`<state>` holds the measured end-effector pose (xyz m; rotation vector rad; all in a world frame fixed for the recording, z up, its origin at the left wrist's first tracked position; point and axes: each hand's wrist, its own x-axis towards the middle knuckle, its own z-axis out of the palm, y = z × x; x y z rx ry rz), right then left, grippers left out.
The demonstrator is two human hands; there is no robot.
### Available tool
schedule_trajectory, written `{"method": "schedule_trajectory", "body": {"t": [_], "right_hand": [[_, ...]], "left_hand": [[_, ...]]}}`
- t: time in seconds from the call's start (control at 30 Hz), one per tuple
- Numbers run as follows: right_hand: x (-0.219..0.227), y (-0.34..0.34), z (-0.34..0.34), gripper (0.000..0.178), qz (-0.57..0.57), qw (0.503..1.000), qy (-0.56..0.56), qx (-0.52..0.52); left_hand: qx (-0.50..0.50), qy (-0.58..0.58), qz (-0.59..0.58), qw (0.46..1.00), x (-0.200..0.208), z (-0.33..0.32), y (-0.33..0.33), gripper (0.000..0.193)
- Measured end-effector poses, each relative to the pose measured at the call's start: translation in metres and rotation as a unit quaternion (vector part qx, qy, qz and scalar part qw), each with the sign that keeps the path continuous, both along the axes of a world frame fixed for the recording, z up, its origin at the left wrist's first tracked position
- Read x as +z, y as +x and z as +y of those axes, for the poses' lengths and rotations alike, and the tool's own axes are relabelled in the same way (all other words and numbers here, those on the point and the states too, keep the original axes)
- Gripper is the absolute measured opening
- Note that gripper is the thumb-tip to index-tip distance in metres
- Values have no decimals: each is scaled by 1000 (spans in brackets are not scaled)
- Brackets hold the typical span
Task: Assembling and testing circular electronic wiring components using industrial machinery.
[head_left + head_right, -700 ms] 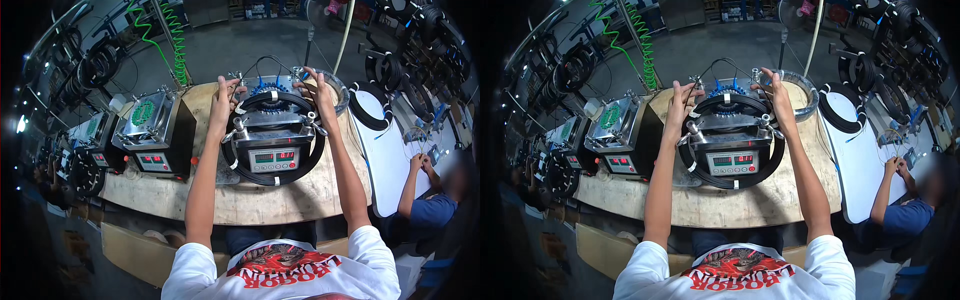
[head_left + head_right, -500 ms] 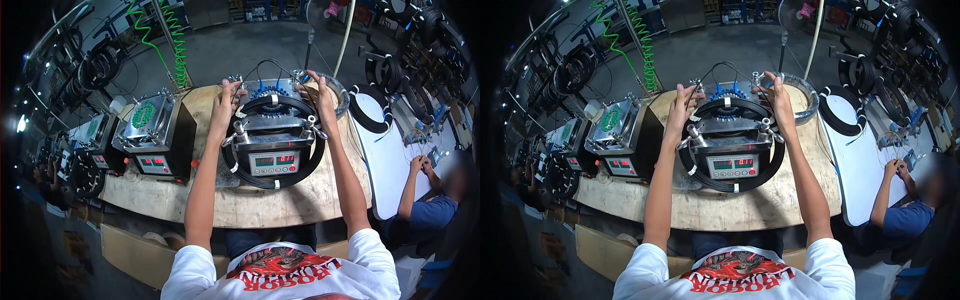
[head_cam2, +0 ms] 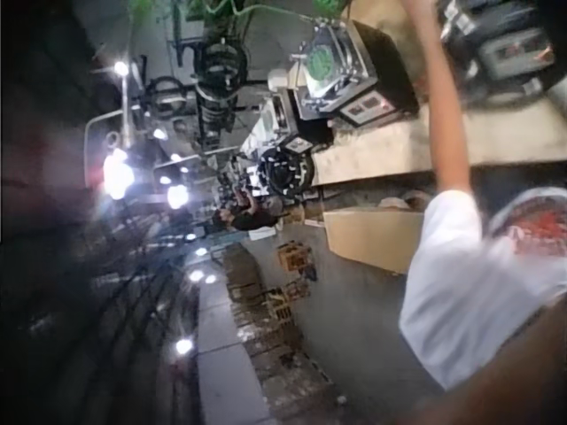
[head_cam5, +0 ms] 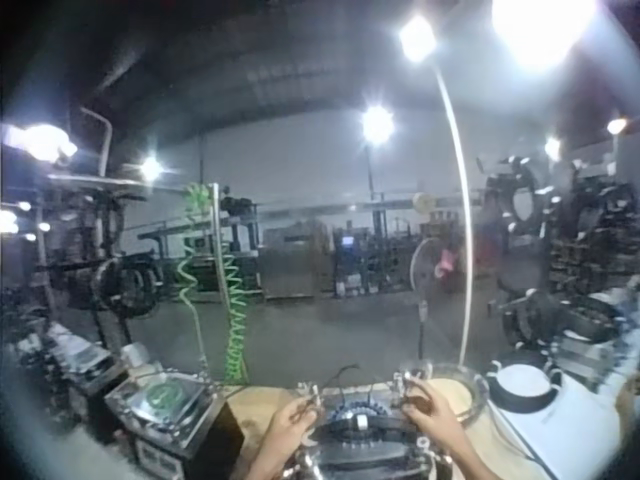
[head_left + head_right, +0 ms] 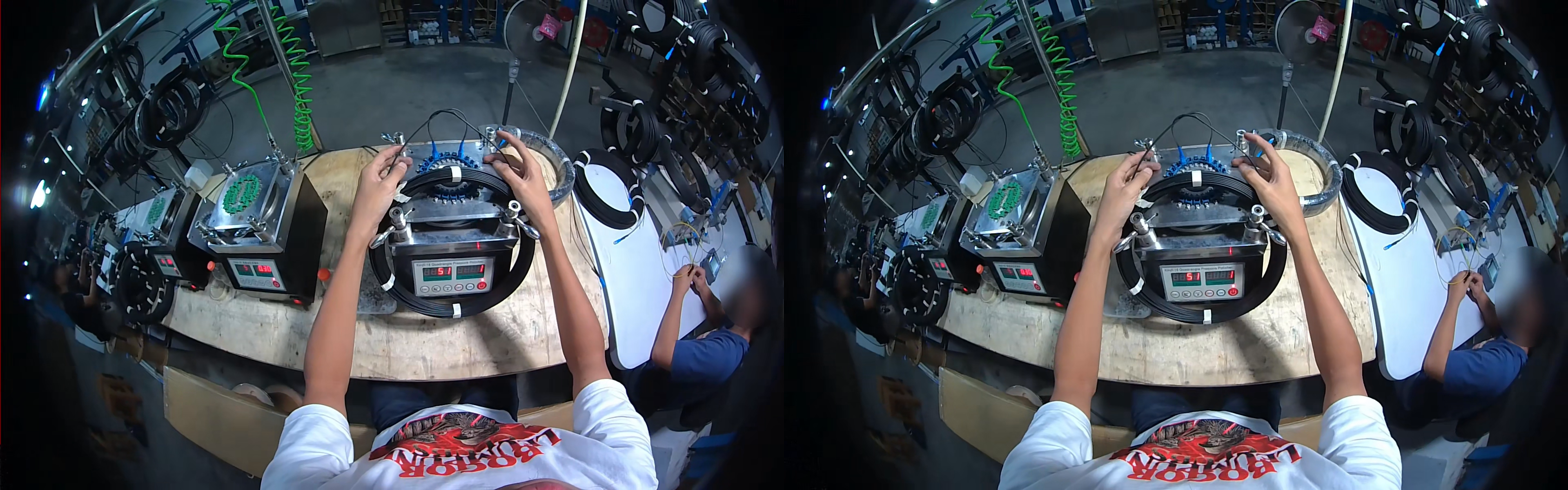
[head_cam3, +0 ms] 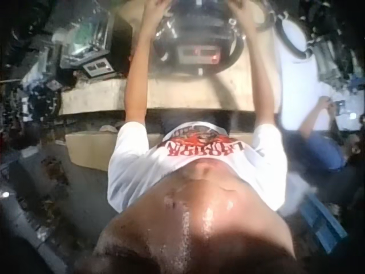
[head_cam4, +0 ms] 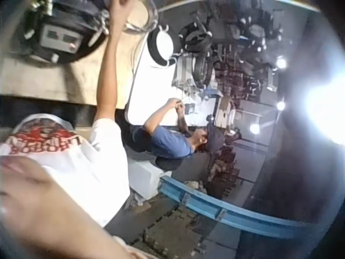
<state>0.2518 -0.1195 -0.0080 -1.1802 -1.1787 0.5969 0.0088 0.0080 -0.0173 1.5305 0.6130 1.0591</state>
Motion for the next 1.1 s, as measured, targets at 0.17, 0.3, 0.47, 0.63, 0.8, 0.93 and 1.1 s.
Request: {"method": "schedule_trajectory", "body": {"t": [0.17,0.3,0.47,0.63,0.8,0.93,1.1], "right_hand": [[-4,5,4,63,20,1000,19,15],[0,9,14,68,-68,996,40,39],[18,3,22,63,-135,987,-83,-33],[11,2,27,59,-157,982,-45,-95],[9,3,25,63,-64,998,-14,-6],[4,4,29,64,-32,999,-17,1],[1,7,30,60,-67,996,-27,-43]], "left_hand": [[-1,-1,18,1000,0,3,-1,39],[-17,37,34,999,4,4,-1,46],[-3,71,169,983,21,10,2,47],[46,118,211,969,20,11,10,41],[69,36,146,986,22,0,12,43],[21,66,86,994,6,13,8,50],[4,78,88,993,5,15,7,53]]}}
